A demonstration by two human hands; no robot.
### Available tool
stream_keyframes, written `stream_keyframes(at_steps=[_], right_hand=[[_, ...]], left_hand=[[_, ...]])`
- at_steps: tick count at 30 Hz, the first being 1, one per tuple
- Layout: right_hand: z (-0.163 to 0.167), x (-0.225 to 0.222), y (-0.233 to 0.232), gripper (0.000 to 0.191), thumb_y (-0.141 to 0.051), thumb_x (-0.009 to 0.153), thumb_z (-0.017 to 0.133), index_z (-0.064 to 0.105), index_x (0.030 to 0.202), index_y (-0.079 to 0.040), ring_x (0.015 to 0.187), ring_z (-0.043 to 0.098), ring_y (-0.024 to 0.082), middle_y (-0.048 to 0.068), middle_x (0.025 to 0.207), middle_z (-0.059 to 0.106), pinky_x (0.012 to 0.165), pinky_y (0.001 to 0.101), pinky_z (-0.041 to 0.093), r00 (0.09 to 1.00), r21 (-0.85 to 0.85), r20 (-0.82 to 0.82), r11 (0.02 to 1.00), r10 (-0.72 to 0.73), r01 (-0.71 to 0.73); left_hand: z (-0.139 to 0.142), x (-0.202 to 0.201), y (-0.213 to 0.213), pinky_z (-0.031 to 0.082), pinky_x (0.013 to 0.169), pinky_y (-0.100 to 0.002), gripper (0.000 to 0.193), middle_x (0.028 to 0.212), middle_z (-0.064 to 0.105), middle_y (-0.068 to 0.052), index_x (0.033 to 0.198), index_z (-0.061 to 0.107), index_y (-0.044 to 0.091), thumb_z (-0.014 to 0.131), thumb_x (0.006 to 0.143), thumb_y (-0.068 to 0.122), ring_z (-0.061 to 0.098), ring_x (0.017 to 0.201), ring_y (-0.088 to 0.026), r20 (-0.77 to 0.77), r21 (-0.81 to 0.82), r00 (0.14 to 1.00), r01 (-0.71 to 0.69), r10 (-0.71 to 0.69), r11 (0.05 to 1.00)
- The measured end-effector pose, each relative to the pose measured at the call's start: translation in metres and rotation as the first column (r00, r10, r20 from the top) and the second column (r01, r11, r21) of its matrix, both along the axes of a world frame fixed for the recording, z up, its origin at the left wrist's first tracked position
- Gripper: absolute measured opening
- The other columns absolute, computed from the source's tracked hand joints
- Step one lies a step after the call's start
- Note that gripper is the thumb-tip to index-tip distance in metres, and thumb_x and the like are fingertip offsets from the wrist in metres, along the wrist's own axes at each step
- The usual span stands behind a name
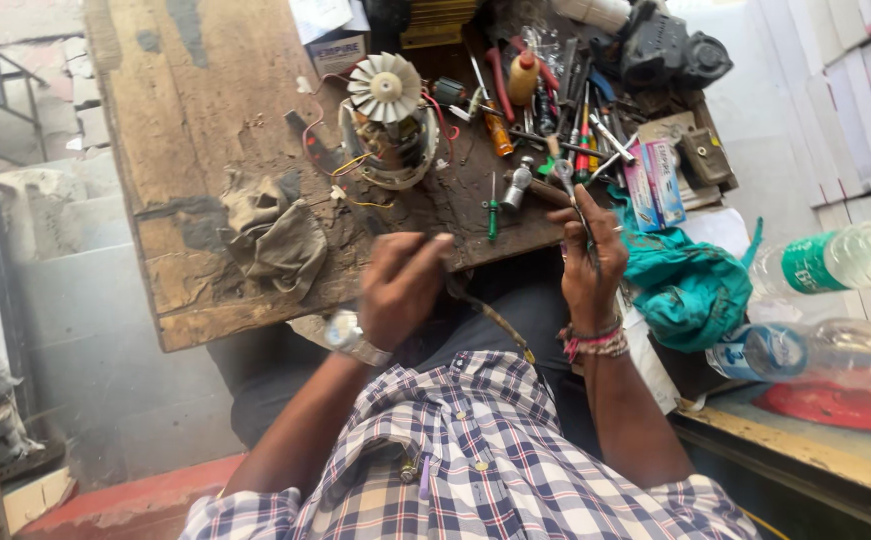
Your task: The person works on a small electric motor placed on a cluttered workbench. They use a hammer to tap the motor housing and then use their hands to adjust and rotate the fan blades attached to the motor shaft.
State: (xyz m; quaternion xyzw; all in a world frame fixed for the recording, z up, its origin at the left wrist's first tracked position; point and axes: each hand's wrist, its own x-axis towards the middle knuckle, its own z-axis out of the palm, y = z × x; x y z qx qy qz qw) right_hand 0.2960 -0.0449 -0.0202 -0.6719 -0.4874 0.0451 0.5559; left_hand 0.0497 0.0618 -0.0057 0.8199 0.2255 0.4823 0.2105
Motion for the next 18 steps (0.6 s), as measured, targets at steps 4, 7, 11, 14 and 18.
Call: stream_keyframes(at_steps=[4,7,11,14,18], right_hand=[[-0.03,0.022,0.007,0.024,-0.014,0.106,0.066,0.073,0.126,-0.003,0.07,0.056,0.009,0.005,0.096,0.065,0.062,0.0218,0.044,0.964,-0.032,-0.263,0.999,-0.039,0.032],[-0.062,0.018,0.026,0.016,-0.011,0.101,0.07,0.074,0.114,-0.001,0.075,0.065,0.01,0.007,0.094,0.073,0.067,0.0231,0.053,0.855,0.036,-0.518,0.999,0.018,0.001],[-0.085,0.008,0.049,0.011,-0.008,0.097,0.076,0.068,0.103,-0.004,0.078,0.068,0.011,0.008,0.095,0.075,0.073,0.0237,0.057,0.75,0.158,-0.653,0.987,0.11,-0.007],[-0.088,0.006,0.056,0.013,-0.006,0.094,0.078,0.07,0.104,-0.002,0.08,0.068,0.012,0.01,0.096,0.076,0.075,0.0236,0.056,0.664,0.155,-0.74,0.988,0.109,0.011],[-0.085,0.004,0.058,0.012,-0.003,0.093,0.077,0.071,0.104,-0.001,0.09,0.072,0.014,0.011,0.1,0.076,0.087,0.0246,0.058,0.665,0.142,-0.736,0.989,0.127,-0.031]], left_hand=[[-0.013,-0.02,0.015,0.057,0.075,-0.04,0.043,0.096,0.065,-0.009,0.127,0.069,0.002,0.08,0.086,0.002,0.064,0.087,-0.026,-0.035,0.092,0.999,-0.031,0.035,0.995],[-0.034,-0.018,0.008,0.058,0.075,-0.038,0.038,0.098,0.07,-0.011,0.124,0.068,0.001,0.079,0.089,0.002,0.068,0.088,-0.026,-0.007,0.006,1.0,0.008,-0.008,1.0],[-0.056,-0.018,-0.017,0.06,0.083,-0.039,0.034,0.109,0.072,-0.015,0.123,0.065,0.0,0.074,0.091,0.0,0.071,0.098,-0.03,-0.01,-0.097,1.0,0.014,-0.015,0.995],[-0.066,-0.024,-0.026,0.06,0.086,-0.041,0.033,0.111,0.071,-0.016,0.122,0.064,0.0,0.074,0.09,-0.001,0.071,0.101,-0.032,-0.046,-0.146,0.999,-0.03,0.023,0.989],[-0.071,-0.03,-0.023,0.059,0.086,-0.041,0.034,0.11,0.071,-0.016,0.122,0.064,0.0,0.074,0.09,-0.001,0.071,0.1,-0.033,-0.052,-0.141,0.998,-0.035,0.027,0.989]])
